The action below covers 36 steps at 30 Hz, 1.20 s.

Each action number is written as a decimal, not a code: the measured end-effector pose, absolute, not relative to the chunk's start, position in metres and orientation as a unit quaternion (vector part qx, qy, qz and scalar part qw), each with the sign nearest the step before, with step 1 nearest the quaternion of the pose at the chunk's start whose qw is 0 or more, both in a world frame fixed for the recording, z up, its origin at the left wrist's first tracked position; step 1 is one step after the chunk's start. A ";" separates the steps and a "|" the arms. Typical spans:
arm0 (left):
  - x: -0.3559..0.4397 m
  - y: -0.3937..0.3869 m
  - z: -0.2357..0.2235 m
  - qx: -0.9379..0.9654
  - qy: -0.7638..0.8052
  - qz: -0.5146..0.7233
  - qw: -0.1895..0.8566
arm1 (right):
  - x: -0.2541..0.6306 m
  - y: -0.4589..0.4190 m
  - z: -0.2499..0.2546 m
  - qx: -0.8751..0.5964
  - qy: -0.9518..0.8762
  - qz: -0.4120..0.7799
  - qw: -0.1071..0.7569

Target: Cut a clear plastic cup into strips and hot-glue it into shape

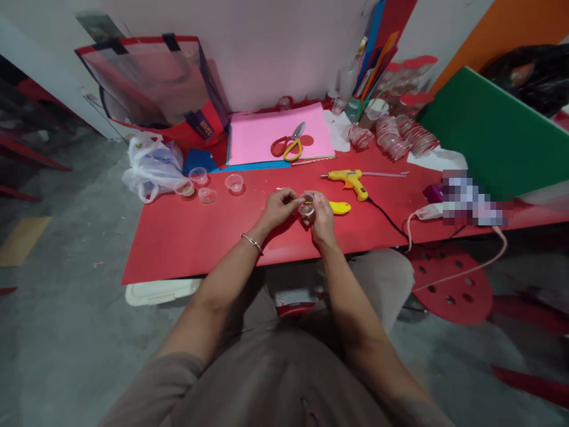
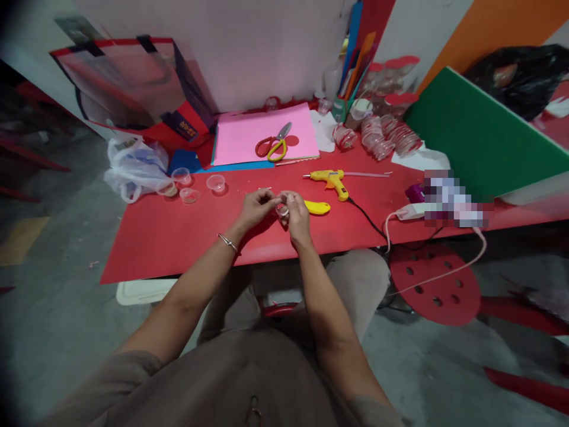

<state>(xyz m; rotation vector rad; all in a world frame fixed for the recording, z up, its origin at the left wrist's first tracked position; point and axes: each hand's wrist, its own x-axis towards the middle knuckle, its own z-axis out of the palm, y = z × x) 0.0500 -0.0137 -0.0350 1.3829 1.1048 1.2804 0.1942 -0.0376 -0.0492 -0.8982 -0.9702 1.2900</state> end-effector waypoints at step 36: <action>0.059 -0.024 -0.038 0.586 0.505 0.487 0.405 | 0.193 -0.050 -0.048 -0.447 -0.478 0.471 0.592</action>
